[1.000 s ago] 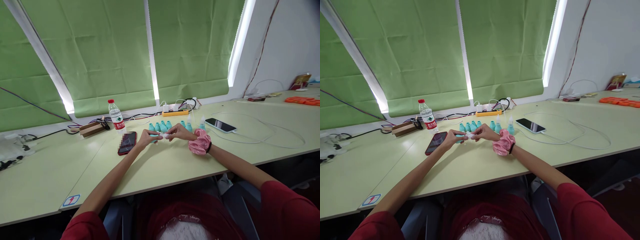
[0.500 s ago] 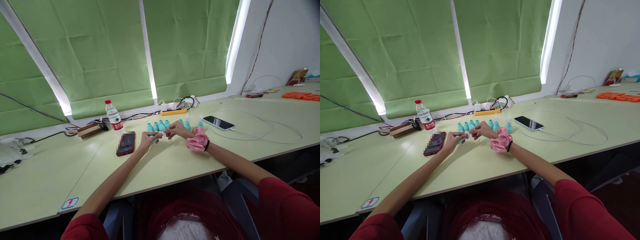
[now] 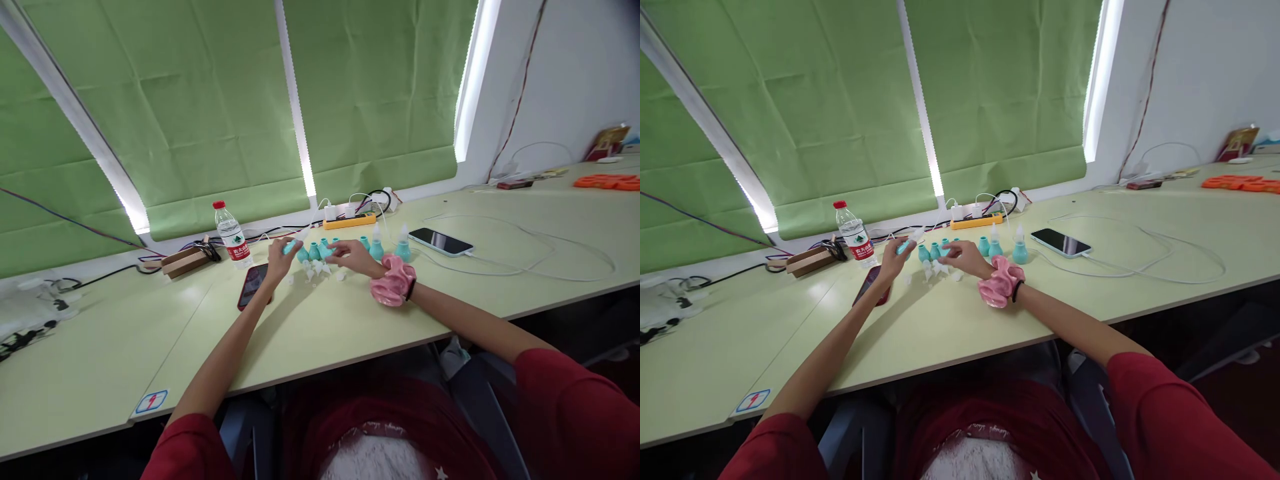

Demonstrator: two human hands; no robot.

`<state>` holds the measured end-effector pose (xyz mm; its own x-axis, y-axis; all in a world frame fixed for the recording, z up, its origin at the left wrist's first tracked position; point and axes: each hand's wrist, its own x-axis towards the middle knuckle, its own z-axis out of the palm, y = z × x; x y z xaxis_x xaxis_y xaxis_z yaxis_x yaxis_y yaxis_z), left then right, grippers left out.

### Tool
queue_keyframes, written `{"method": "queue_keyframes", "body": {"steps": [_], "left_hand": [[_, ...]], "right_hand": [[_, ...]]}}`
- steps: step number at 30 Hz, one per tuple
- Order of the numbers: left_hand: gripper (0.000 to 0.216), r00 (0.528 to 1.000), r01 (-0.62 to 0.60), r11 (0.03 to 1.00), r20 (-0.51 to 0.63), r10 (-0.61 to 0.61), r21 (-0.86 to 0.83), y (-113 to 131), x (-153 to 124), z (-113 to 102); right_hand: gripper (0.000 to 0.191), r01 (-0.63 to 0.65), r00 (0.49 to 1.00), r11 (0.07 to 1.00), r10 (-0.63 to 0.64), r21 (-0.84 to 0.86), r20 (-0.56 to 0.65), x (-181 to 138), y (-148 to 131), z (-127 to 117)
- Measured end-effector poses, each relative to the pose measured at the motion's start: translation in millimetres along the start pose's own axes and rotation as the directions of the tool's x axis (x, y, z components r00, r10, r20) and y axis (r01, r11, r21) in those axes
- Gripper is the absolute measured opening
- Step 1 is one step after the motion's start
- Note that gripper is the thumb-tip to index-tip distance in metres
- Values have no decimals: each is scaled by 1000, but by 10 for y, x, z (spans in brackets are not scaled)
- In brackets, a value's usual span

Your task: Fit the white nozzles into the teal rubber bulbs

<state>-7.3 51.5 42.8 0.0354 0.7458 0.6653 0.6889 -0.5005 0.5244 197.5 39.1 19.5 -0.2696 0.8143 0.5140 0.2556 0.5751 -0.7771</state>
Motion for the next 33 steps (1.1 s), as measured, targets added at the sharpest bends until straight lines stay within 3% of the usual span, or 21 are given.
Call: {"method": "queue_keyframes", "body": {"steps": [3,7,12,16,19,22,27,30,33], "left_hand": [[35,997,71,970,-20,-68,232,-136,9,-66],[32,997,8,944,68,-33,331,-246,-11,-42],[21,989,-6,966,143,-32,259,-355,-1,68],[19,985,85,974,127,-114,211,-439,3,89],[18,991,84,968,77,-105,236,-459,19,51],[24,994,68,966,67,-88,251,-457,37,12],[36,972,77,946,186,-141,316,-478,26,38],[41,969,85,930,189,-161,358,-469,0,38],[51,972,105,891,144,-185,441,-370,-39,-41]], "right_hand": [[38,219,974,900,-180,-376,137,-47,69,51],[45,403,906,730,-236,-552,350,-128,83,141],[38,395,885,689,-110,-607,452,-153,175,145],[40,360,924,691,-170,-627,344,-103,221,138],[49,399,915,659,-236,-638,328,-9,179,220],[51,455,888,605,-251,-653,385,114,126,380],[48,509,842,555,-161,-658,516,178,130,598],[42,491,839,570,-106,-659,534,109,139,582],[35,492,849,564,-142,-663,509,18,138,464]]}}
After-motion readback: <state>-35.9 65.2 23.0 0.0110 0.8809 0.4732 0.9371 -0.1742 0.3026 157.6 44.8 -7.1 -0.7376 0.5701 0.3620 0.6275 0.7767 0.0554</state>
